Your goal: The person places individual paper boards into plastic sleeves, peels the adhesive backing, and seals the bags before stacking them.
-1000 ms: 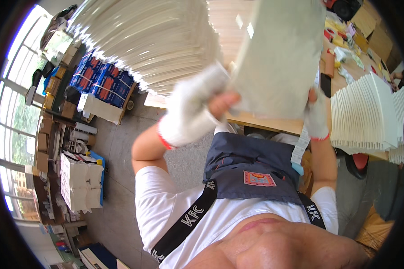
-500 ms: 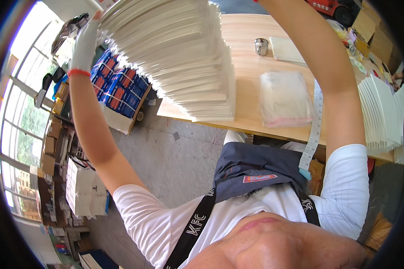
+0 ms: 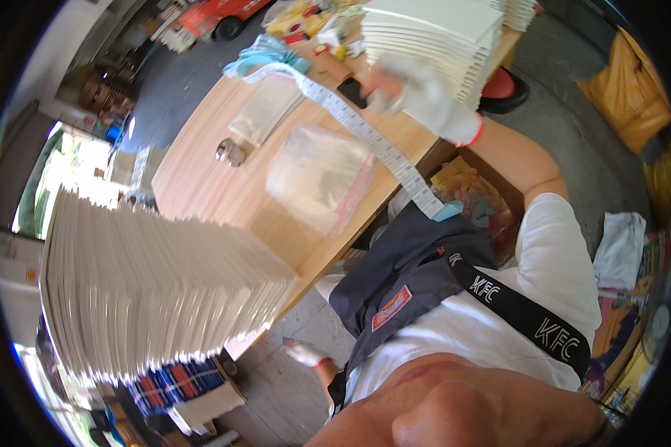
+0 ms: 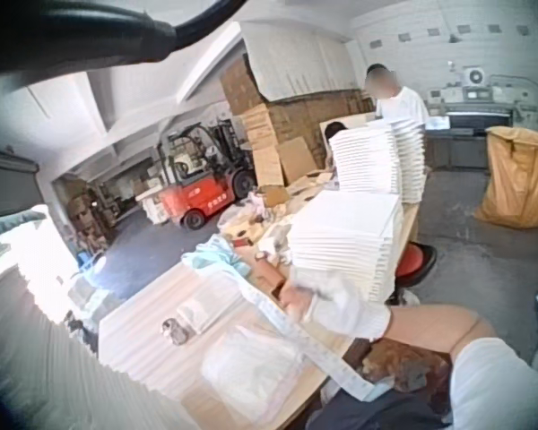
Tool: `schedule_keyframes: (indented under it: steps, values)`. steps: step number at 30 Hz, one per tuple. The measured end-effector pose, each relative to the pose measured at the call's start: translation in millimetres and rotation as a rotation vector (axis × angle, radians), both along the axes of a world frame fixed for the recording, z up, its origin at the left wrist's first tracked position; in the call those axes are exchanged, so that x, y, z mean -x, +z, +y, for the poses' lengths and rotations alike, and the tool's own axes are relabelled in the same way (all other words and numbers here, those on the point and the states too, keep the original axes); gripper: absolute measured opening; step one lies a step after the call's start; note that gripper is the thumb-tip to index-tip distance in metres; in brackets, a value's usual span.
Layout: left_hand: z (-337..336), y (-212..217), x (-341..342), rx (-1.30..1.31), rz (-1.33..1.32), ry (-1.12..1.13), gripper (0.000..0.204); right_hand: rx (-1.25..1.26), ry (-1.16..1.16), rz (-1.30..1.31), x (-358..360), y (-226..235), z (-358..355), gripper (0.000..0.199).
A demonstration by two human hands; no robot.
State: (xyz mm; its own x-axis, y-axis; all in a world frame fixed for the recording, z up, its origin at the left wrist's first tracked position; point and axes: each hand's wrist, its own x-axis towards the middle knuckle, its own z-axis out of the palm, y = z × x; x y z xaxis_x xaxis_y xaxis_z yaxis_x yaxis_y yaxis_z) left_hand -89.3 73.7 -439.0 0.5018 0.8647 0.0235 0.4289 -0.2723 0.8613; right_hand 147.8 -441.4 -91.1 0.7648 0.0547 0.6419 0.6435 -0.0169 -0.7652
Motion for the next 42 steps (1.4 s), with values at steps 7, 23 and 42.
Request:
schedule_keyframes:
  steps: [7, 23, 42]
  values:
    - [-146.8, 13.5, -49.0, -0.335, -0.043, -0.716, 0.03, 0.249, -1.143, 0.319, -31.4, -29.1, -246.5, 0.026]
    - [-208.1, 84.7, -166.7, -0.669, -0.154, -1.089, 0.035, -0.319, -0.519, 0.559, -85.7, -3.9, -291.8, 0.007]
    - [-184.8, 73.6, -248.8, -0.621, 0.184, -1.06, 0.029, -0.545, 0.452, 1.246, 30.5, -250.4, -34.2, 0.047]
